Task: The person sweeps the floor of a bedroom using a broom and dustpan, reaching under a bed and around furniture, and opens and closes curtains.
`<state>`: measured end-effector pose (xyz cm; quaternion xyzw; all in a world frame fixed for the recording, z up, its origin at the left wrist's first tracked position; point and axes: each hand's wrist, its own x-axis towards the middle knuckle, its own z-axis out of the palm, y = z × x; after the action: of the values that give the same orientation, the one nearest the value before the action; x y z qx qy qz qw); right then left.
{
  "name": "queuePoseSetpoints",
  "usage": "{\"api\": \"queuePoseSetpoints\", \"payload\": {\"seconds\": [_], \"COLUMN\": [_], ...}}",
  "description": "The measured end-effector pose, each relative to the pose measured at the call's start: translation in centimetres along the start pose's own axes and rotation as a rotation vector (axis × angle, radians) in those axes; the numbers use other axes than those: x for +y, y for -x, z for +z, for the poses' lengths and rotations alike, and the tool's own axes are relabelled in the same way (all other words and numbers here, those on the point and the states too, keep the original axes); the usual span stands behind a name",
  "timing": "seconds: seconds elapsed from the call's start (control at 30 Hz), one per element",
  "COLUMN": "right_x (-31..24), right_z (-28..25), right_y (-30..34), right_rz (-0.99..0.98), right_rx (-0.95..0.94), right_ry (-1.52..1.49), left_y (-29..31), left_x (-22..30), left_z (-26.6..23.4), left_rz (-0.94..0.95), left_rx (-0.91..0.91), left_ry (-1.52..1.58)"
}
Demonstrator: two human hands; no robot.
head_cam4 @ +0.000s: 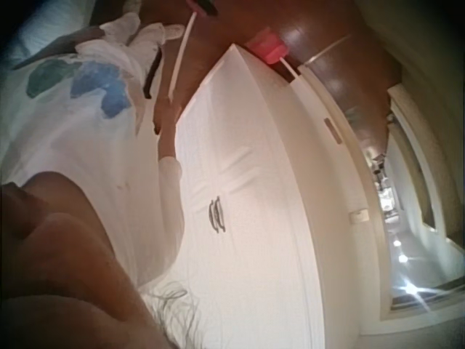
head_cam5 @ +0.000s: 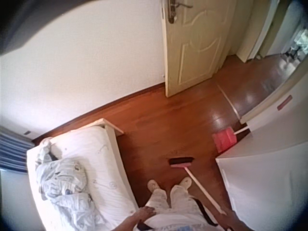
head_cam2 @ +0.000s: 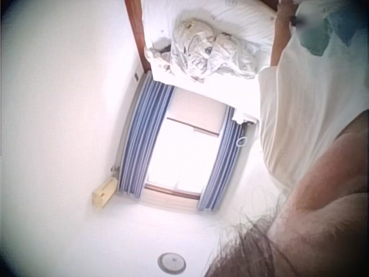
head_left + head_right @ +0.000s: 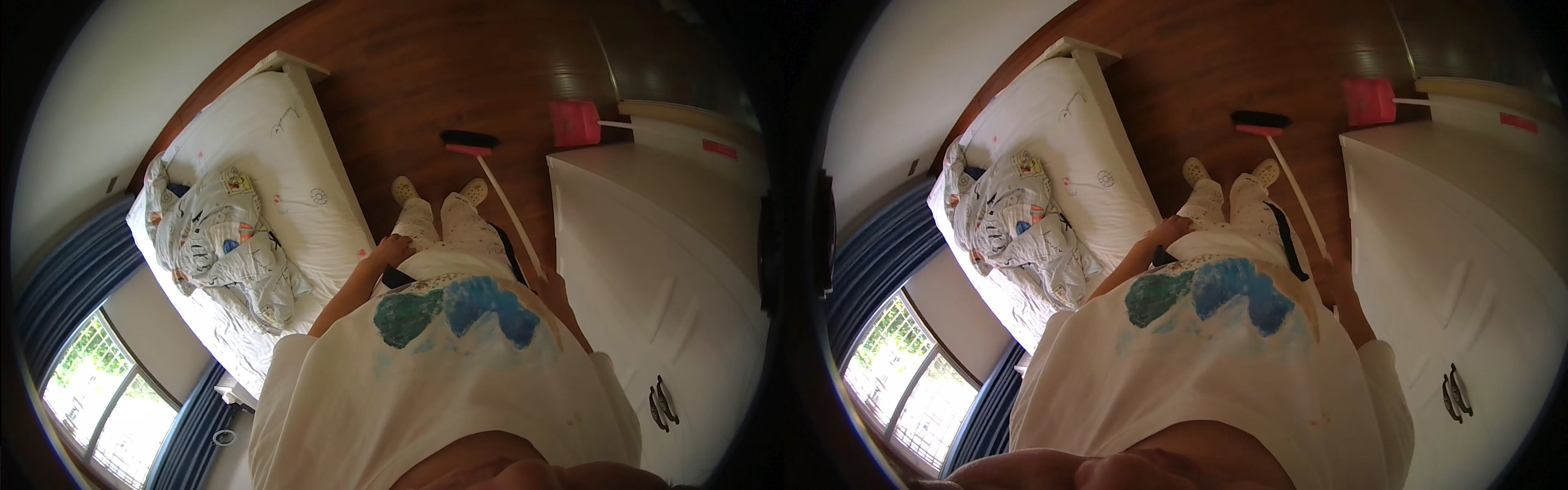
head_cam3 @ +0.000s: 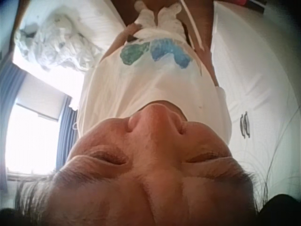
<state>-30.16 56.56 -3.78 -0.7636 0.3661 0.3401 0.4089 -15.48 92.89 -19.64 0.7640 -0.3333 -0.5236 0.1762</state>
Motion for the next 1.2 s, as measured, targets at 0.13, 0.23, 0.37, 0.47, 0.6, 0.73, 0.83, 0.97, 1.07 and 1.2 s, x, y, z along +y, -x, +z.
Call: {"api": "queuePoseSetpoints", "payload": {"seconds": [0.13, 0.23, 0.37, 0.47, 0.6, 0.73, 0.83, 0.97, 1.07, 1.2], "right_x": [5.0, -1.0, -4.5, -3.2, 0.6, -0.2, 0.4, -1.3, -3.0, -3.5], "right_z": [0.9, 0.6, -1.8, -4.5, -4.9, -4.8, -3.4, -2.6, -4.7, -7.1], "right_y": [-3.7, -11.3, -11.0, -7.3, -3.3, -2.2, -5.4, -10.3, -14.6, -17.2], "right_rz": [-0.481, -0.443, -0.293, -0.087, -0.038, 0.11, 0.132, 0.026, -0.006, 0.125], "right_rx": [0.212, 0.26, 0.169, 0.069, 0.148, 0.127, -0.034, -0.158, -0.41, -0.705], "right_ry": [0.619, 0.144, -0.294, -0.436, -0.627, -0.803, -1.044, -1.107, -1.369, -1.736], "left_y": [-0.7, -1.2, -2.2, -3.6, -4.6, -5.6, -5.7, -5.5, -5.3, -6.3], "left_x": [1.6, 2.6, 3.8, 4.8, 4.6, 5.1, 4.8, 7.9, 9.2, 8.4], "left_z": [-0.3, -0.7, -1.4, -1.8, -1.4, -1.4, -1.7, -4.6, -5.9, -6.6], "left_rz": [-0.11, -0.017, 0.175, -0.082, -0.032, -0.134, -0.053, 0.115, 0.103, 0.083], "left_rx": [-0.012, -0.013, -0.052, -0.091, -0.097, -0.177, -0.066, 0.192, 0.232, 0.146], "left_ry": [0.011, -0.064, -0.301, -0.064, -0.113, -0.129, -0.17, -0.164, -0.171, -0.087]}}
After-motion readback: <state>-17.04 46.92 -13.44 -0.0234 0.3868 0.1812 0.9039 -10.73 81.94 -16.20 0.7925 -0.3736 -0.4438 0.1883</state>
